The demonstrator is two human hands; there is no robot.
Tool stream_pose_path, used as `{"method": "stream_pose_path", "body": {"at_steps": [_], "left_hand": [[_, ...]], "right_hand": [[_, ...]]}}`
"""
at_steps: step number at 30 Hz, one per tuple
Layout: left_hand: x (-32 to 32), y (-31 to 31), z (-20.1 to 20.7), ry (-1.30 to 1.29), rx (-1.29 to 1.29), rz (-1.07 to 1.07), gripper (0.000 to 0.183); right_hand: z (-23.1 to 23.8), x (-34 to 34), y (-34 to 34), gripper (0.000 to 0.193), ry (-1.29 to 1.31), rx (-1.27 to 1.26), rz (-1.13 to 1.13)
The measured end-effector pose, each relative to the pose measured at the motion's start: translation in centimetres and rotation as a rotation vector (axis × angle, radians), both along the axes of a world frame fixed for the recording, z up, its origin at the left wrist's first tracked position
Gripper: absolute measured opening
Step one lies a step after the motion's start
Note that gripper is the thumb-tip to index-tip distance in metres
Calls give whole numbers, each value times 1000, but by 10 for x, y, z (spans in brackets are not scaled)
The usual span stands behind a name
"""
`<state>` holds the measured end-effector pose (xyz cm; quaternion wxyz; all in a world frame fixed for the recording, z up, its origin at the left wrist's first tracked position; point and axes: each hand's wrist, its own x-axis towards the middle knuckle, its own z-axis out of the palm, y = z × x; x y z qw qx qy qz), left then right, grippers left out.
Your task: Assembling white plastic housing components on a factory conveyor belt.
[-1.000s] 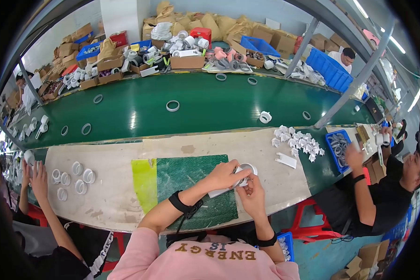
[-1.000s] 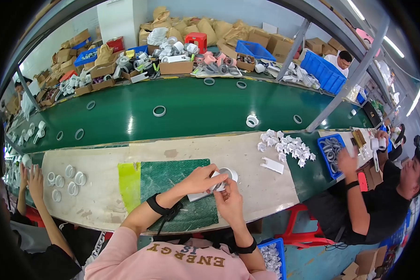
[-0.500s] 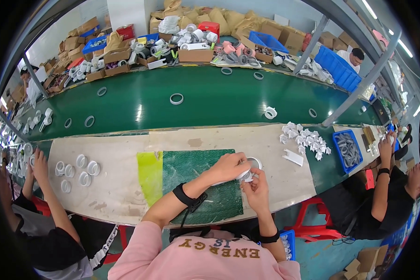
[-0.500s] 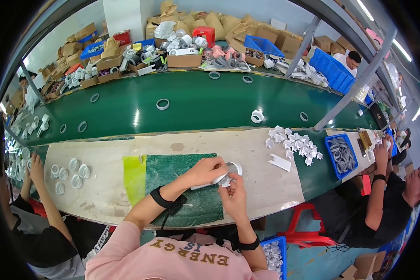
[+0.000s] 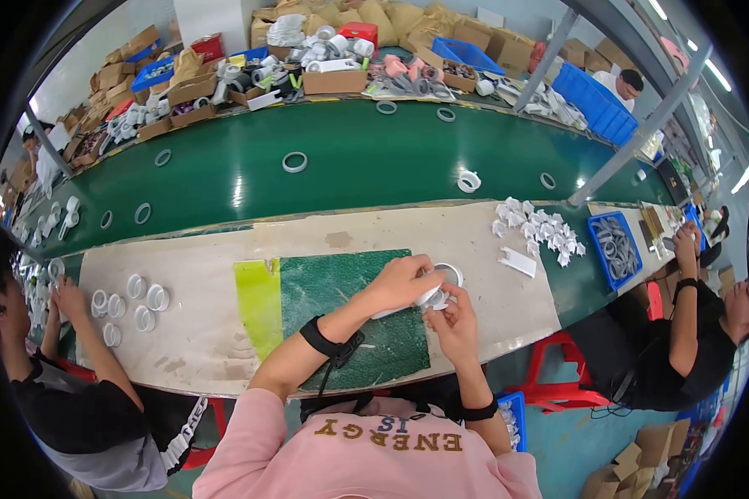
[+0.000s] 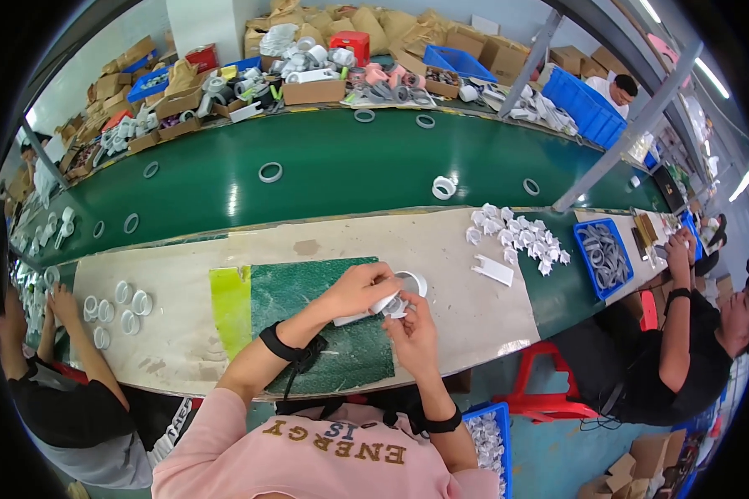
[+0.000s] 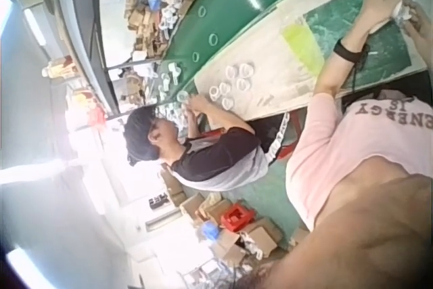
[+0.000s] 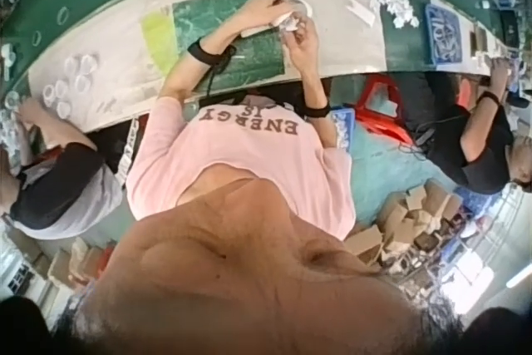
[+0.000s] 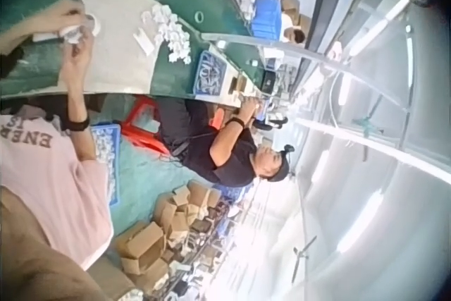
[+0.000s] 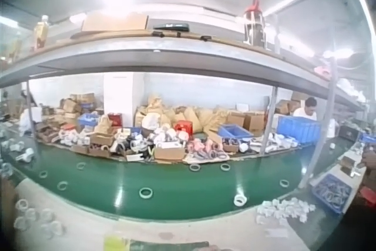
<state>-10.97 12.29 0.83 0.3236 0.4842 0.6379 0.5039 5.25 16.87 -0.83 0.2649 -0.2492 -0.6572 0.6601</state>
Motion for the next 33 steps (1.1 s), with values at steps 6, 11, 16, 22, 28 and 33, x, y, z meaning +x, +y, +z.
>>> {"method": "stream_pose_path", "body": {"at_steps": [6,11,16,22,28,33], "left_hand": [[1,0,6,-100,-88,-25,36],[6,-2,6,49,-49,14,39],[13,-3,9,196,-31,54,39],[18,-9,13,310,-1,139,33],[37,-10,12,372,106,135,30],[38,-17,18,383,179,87,29]], "right_hand": [[-2,3,1,41,19,11,-3],[-2,4,-1,41,7,73,-34],[-3,5,-2,39,13,120,-52],[17,-2,-9,38,-77,193,-54],[24,22,-5,38,-118,145,38],[33,23,-14,40,-69,134,96]]}}
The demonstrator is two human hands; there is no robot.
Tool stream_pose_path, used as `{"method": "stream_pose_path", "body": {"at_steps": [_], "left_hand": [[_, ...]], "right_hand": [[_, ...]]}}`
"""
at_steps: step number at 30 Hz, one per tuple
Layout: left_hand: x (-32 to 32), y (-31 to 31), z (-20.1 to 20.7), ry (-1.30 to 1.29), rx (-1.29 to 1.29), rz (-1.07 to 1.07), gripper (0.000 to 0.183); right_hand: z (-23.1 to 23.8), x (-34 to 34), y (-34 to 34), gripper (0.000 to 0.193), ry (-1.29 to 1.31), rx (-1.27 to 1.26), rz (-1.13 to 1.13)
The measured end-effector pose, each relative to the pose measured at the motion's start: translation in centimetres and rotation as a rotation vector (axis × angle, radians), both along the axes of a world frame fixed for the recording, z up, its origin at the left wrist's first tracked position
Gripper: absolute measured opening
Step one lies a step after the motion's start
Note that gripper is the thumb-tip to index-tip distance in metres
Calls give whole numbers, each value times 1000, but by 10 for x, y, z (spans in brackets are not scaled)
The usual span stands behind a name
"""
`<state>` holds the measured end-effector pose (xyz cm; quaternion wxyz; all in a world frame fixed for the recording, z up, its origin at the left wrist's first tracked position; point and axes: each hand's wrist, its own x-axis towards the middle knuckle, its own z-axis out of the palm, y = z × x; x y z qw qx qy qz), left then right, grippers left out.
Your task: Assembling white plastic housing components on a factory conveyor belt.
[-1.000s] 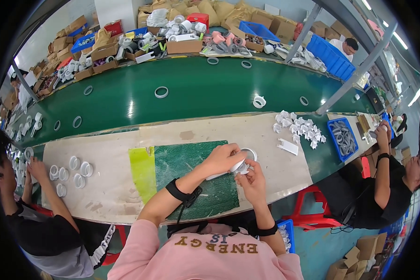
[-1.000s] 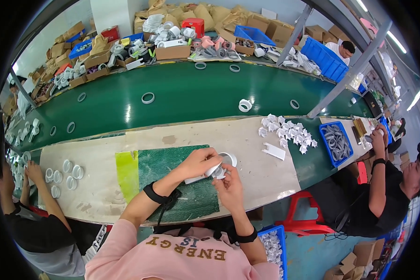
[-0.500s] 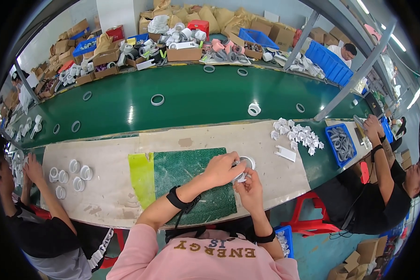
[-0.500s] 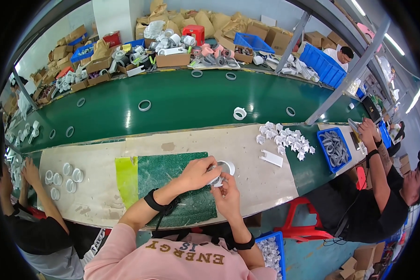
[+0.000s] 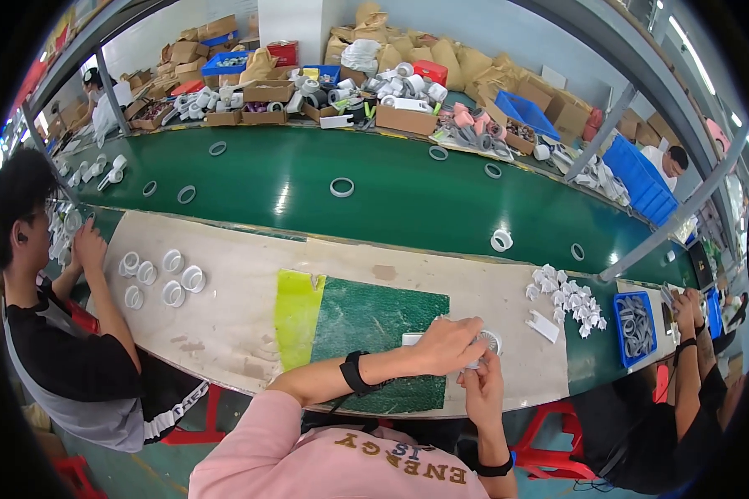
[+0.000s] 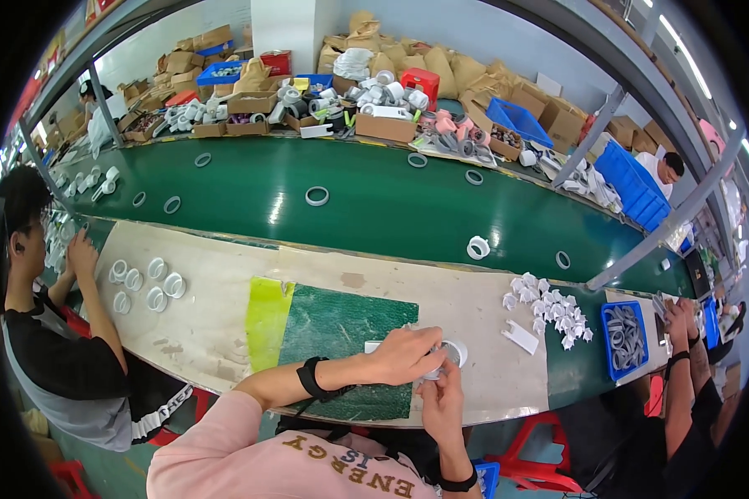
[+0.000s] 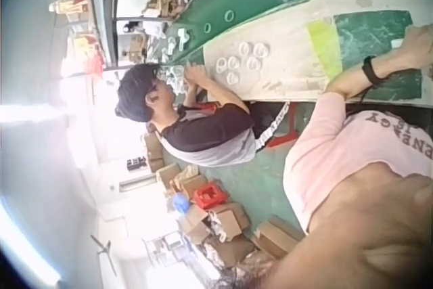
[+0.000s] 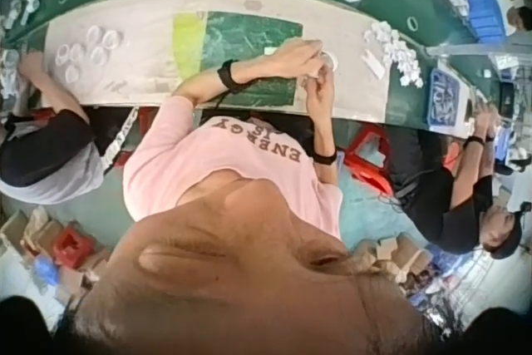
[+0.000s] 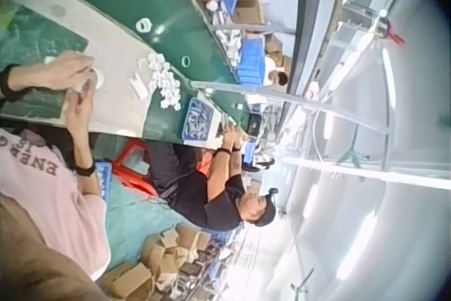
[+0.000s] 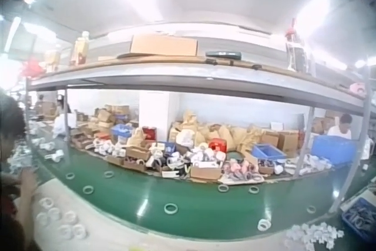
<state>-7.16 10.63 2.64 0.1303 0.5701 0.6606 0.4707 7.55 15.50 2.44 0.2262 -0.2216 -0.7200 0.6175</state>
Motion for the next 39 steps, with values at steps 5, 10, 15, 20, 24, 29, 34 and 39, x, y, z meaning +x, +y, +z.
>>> {"method": "stream_pose_path", "body": {"at_steps": [5,10,15,20,24,29,34,39], "left_hand": [[-8,0,0,9,31,2,28],[-13,-3,7,12,82,25,27],[-13,-4,20,32,100,63,27],[-25,-11,23,63,88,105,25],[-42,-12,32,-133,68,8,25],[-50,-14,32,-538,248,74,27],[-46,-13,35,-482,245,114,26],[-43,-19,43,-189,328,221,23]], "right_hand": [[2,-10,1,48,28,72,4],[21,-17,0,51,-61,202,3],[29,-29,5,52,-124,418,-33],[47,-40,-2,56,-193,475,28],[51,-36,-7,57,-16,433,-6],[51,-32,-11,42,143,648,-196],[59,-45,-20,27,85,628,-160],[58,-52,-20,31,47,569,-123]]}}
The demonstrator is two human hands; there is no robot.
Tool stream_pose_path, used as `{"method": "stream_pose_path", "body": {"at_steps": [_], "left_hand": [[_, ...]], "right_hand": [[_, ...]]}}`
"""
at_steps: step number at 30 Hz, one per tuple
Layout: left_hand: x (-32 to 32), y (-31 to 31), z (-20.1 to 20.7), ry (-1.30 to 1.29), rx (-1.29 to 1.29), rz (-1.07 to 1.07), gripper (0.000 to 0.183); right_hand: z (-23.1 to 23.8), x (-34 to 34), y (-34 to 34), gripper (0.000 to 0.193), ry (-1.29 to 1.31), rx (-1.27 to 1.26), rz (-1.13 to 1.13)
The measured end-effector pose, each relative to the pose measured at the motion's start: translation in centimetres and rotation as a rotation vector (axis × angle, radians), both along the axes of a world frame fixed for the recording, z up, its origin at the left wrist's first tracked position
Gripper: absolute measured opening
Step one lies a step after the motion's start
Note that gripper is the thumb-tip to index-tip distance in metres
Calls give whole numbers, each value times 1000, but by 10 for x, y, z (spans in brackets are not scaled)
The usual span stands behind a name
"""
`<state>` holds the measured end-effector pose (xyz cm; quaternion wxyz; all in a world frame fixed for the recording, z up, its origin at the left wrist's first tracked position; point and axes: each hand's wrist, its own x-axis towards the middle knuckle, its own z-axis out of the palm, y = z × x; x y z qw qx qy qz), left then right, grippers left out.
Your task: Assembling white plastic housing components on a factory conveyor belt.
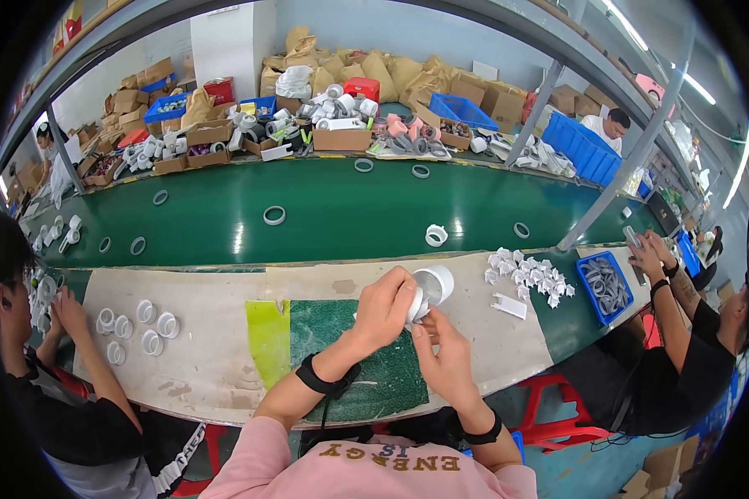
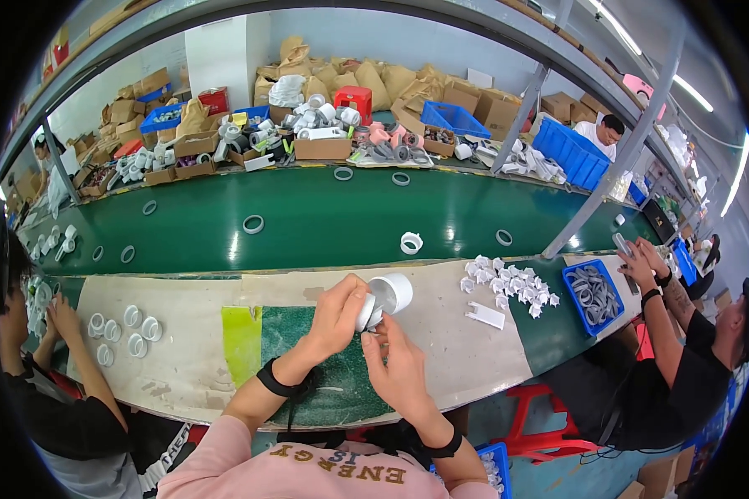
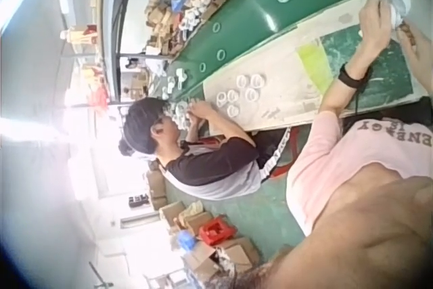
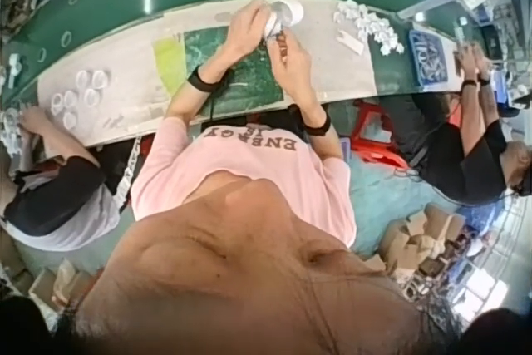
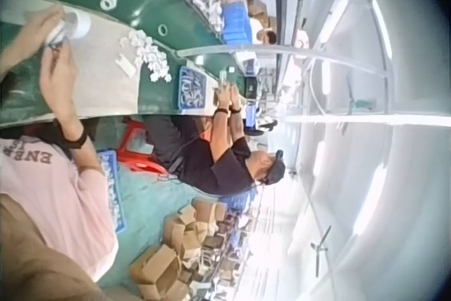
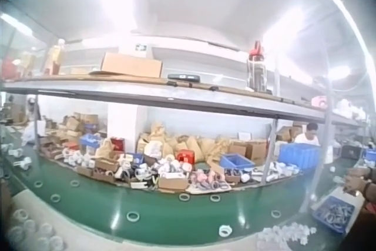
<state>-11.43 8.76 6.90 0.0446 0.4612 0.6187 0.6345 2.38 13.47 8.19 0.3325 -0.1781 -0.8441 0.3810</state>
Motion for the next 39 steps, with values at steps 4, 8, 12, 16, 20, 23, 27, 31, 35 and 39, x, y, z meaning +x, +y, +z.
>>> {"method": "stream_pose_path", "body": {"at_steps": [4,8,12,16,20,23,27,31,35,39], "left_hand": [[3,4,-10,196,77,162,22],[12,5,-11,309,140,183,22],[9,2,-10,503,229,258,29],[10,4,-12,567,256,333,40],[0,1,-15,626,246,386,37],[-6,5,-13,534,241,403,41],[-18,6,-12,509,260,484,40],[-33,18,-15,506,208,560,36],[-62,5,-24,490,149,704,30],[-51,-5,1,468,-11,703,39]], "right_hand": [[-11,-3,5,37,56,-455,156],[-6,-1,11,32,72,-696,177],[-1,0,21,31,34,-927,283],[-5,-7,31,34,-67,-962,287],[-5,-27,30,27,-98,-962,263],[-19,-38,36,25,-69,-840,275],[-27,-57,39,18,-51,-785,260],[-42,-83,51,16,52,-582,267],[-51,-131,38,22,84,-547,264],[-40,-178,57,30,65,-805,339]]}}
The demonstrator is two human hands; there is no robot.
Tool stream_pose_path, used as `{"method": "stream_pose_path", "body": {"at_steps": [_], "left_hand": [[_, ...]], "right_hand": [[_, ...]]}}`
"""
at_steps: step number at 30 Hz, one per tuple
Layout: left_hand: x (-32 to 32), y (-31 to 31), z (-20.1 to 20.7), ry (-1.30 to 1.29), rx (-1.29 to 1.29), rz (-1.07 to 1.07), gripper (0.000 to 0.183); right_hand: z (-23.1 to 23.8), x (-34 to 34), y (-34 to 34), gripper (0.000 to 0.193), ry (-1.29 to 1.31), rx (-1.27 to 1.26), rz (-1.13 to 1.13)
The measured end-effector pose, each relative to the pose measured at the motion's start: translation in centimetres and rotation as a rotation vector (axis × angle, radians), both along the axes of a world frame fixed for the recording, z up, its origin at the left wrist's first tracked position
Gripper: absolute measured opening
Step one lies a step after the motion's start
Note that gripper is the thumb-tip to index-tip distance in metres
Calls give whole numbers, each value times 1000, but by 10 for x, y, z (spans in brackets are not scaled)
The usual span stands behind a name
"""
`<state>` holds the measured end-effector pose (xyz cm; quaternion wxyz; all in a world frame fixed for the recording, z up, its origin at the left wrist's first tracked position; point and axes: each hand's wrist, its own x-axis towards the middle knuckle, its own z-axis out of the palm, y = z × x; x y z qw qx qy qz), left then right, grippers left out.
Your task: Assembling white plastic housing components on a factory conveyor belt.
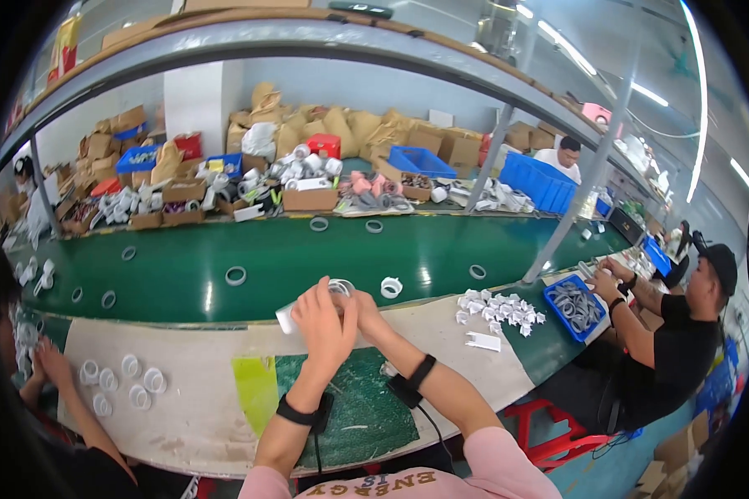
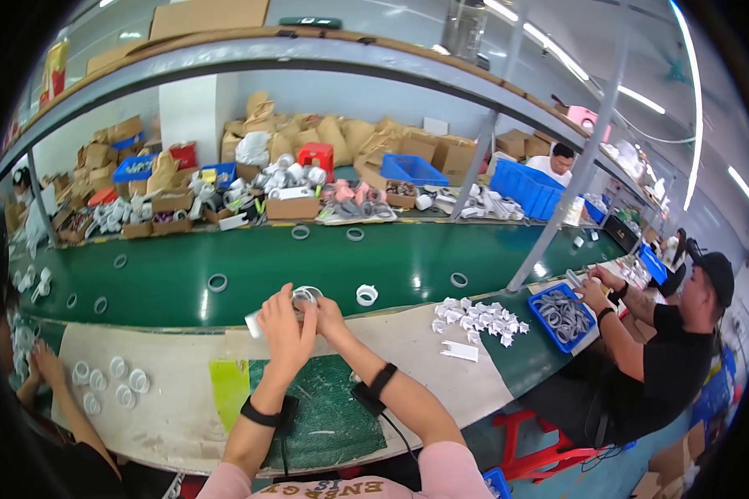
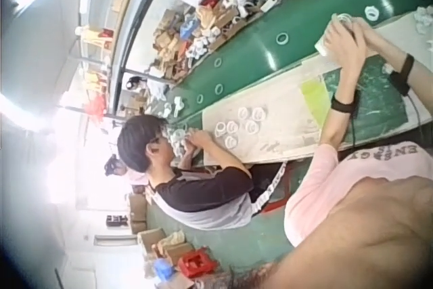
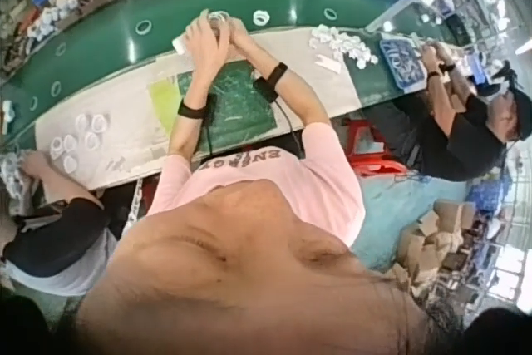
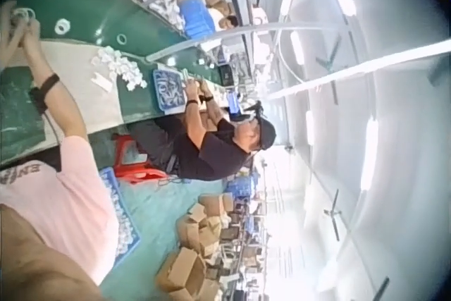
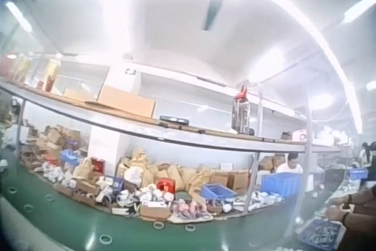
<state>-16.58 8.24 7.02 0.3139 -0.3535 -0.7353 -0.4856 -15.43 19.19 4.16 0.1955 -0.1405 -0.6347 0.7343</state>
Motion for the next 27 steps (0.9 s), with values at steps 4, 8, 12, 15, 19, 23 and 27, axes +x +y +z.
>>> {"method": "stream_pose_path", "body": {"at_steps": [4,8,12,15,19,23,27], "left_hand": [[31,-19,33,-2,-30,-224,43],[42,-37,47,8,-111,-420,38],[37,-44,43,-10,-143,-470,30],[44,-35,44,-3,-185,-543,27],[45,-42,38,-34,-288,-637,26],[48,-16,24,-166,-400,-978,27],[29,30,-29,-577,-604,-1374,27]], "right_hand": [[18,-37,35,35,-131,-30,-25],[-24,-42,54,36,-81,271,82],[-77,3,31,27,322,788,384],[-165,47,52,22,185,600,226],[-73,102,32,23,-261,314,373],[-67,138,57,24,-204,-240,206],[-113,148,96,22,275,-720,39]]}}
